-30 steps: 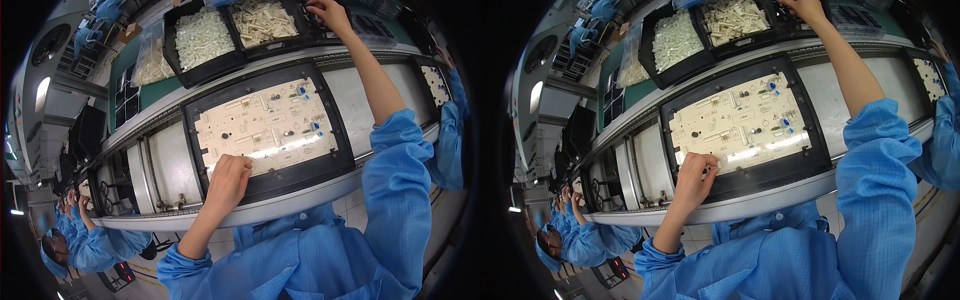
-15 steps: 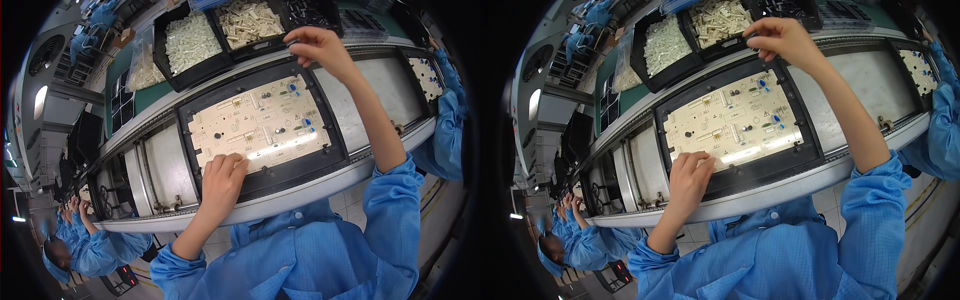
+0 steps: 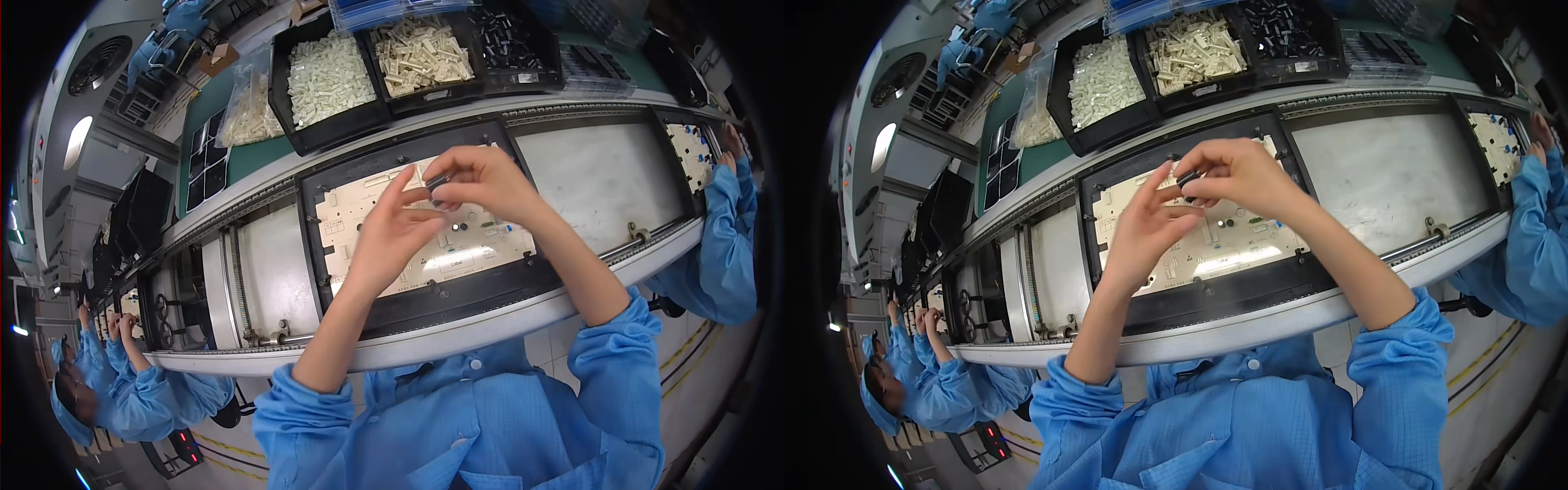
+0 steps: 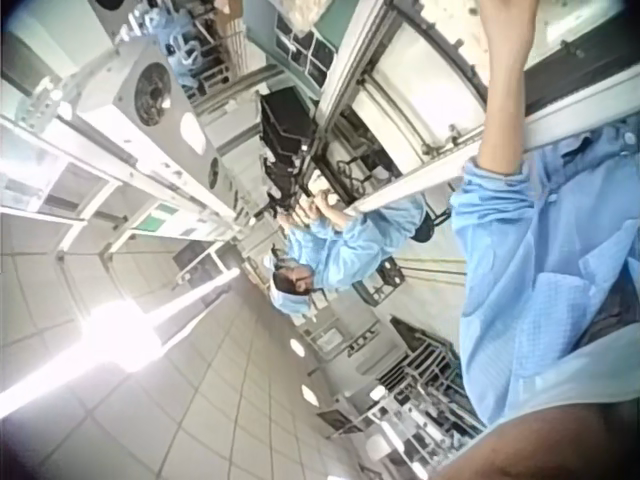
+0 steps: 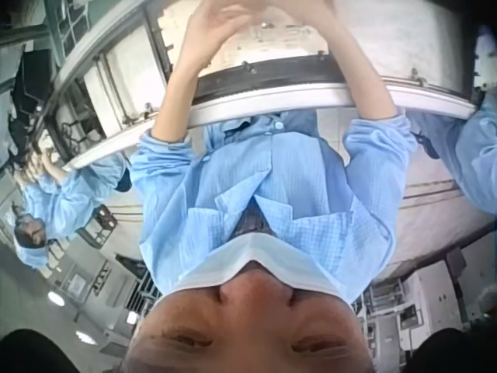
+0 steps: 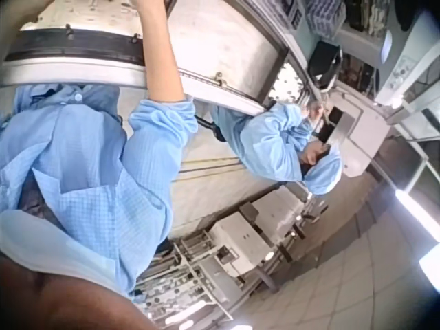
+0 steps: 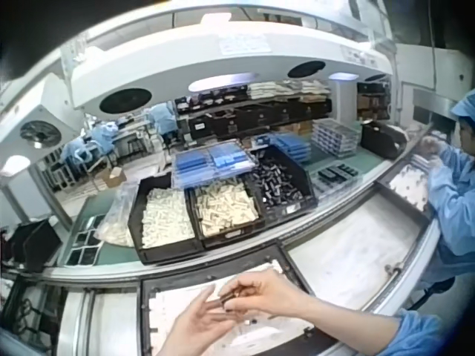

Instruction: Manually inserting small electronic components into a circuit board template on an assembly line.

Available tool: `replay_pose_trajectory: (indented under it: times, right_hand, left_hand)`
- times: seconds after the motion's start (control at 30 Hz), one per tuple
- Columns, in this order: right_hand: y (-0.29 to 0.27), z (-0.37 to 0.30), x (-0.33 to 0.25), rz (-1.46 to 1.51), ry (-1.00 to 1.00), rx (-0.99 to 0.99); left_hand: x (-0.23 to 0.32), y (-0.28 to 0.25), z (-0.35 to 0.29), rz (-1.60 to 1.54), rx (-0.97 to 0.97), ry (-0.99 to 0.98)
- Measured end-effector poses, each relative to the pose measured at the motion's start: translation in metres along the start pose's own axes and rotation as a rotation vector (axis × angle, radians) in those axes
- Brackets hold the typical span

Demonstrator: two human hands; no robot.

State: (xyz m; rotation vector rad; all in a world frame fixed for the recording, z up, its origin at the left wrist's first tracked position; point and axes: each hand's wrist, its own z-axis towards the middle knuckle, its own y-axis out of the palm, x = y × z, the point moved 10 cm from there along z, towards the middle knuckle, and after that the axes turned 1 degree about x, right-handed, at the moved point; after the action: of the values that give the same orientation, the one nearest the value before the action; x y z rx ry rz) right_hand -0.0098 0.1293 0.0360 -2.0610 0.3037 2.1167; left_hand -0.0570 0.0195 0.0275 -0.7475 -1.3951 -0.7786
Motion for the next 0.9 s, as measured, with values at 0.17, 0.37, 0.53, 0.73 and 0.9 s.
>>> replay_pose_trajectory:
  times: [0.17, 0.37, 0.53, 0.73, 0.9]
  right_hand:
    - [-0.001, 0.002, -0.004, -0.264, -0.069, 0.012]
    - [-0.024, -0.002, -0.016, -0.472, -0.136, 0.098]
    - [-0.037, -0.014, -0.041, -0.740, -0.409, 0.176]
    - [-0.083, -0.014, -0.003, -0.366, 0.041, 0.324]
    - [-0.095, -0.013, 0.000, -0.256, -0.015, 0.376]
  left_hand:
    - [-0.028, 0.018, 0.015, -0.305, -0.063, -0.190]
    - [-0.033, 0.005, 0.020, -0.222, -0.035, -0.209]
    - [-0.012, -0.012, 0.043, 0.296, 0.021, 0.122]
    - [-0.003, 0.009, 0.090, 0.576, -0.038, 0.055]
    - [-0.016, 0.030, 0.115, 0.804, -0.160, 0.041]
